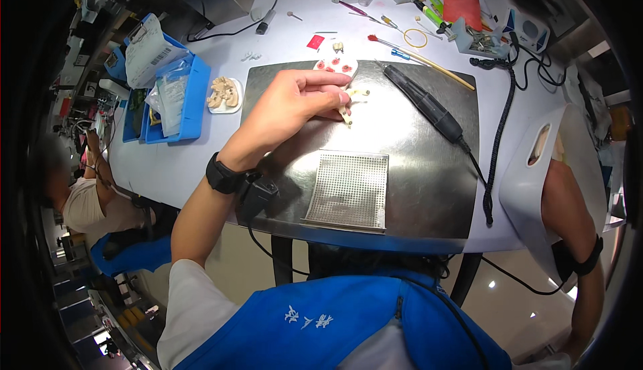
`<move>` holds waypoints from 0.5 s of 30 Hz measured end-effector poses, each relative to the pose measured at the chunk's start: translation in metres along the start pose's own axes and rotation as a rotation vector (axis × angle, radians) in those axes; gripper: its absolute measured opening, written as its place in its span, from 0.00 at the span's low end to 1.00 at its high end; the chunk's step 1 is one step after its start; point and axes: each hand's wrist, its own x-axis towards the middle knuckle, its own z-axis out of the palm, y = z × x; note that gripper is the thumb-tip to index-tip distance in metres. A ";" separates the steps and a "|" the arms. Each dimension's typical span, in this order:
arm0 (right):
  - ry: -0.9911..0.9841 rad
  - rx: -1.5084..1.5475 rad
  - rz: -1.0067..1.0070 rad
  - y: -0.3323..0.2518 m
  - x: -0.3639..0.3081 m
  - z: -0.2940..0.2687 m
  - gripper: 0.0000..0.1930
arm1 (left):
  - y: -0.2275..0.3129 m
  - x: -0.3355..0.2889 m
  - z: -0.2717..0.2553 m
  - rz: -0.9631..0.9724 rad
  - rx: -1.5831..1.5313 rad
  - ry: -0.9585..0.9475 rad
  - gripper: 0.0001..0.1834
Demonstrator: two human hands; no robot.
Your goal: Refining and assembling a dental bridge using a rotary tool, marker, and tweezers on a laboratory workbench.
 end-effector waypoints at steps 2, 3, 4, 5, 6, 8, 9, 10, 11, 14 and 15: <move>0.072 -0.002 0.026 -0.002 -0.010 -0.016 0.08 | -0.002 0.001 -0.006 0.008 -0.037 0.063 0.22; 0.141 -0.007 0.067 -0.005 -0.018 -0.024 0.07 | -0.002 0.000 -0.008 0.029 -0.055 0.079 0.21; 0.145 -0.003 0.068 -0.011 -0.028 -0.032 0.07 | -0.003 -0.003 -0.009 0.029 -0.050 0.078 0.21; 0.248 0.028 0.120 -0.019 -0.036 -0.037 0.07 | -0.002 -0.007 -0.010 0.026 -0.085 0.074 0.20; 0.349 0.055 0.179 -0.029 -0.043 -0.040 0.07 | -0.001 -0.010 -0.009 0.023 -0.125 0.065 0.19; 0.487 -0.009 0.238 -0.077 -0.081 -0.053 0.08 | 0.004 0.002 0.007 0.099 -0.118 -0.078 0.15; 0.605 0.011 0.183 -0.086 -0.078 -0.048 0.08 | 0.002 -0.001 0.011 0.135 -0.041 -0.065 0.14; 0.581 0.066 0.064 -0.099 -0.070 -0.044 0.10 | -0.002 -0.003 0.014 0.169 0.036 -0.054 0.13; 0.547 0.093 -0.031 -0.115 -0.058 -0.039 0.10 | -0.007 -0.003 0.015 0.243 0.183 -0.027 0.14; 0.452 0.262 -0.171 -0.153 -0.006 -0.012 0.10 | -0.013 -0.006 0.017 0.240 0.423 0.029 0.15; 0.405 0.312 -0.187 -0.159 0.013 -0.003 0.09 | -0.013 -0.006 0.019 0.266 0.502 0.073 0.16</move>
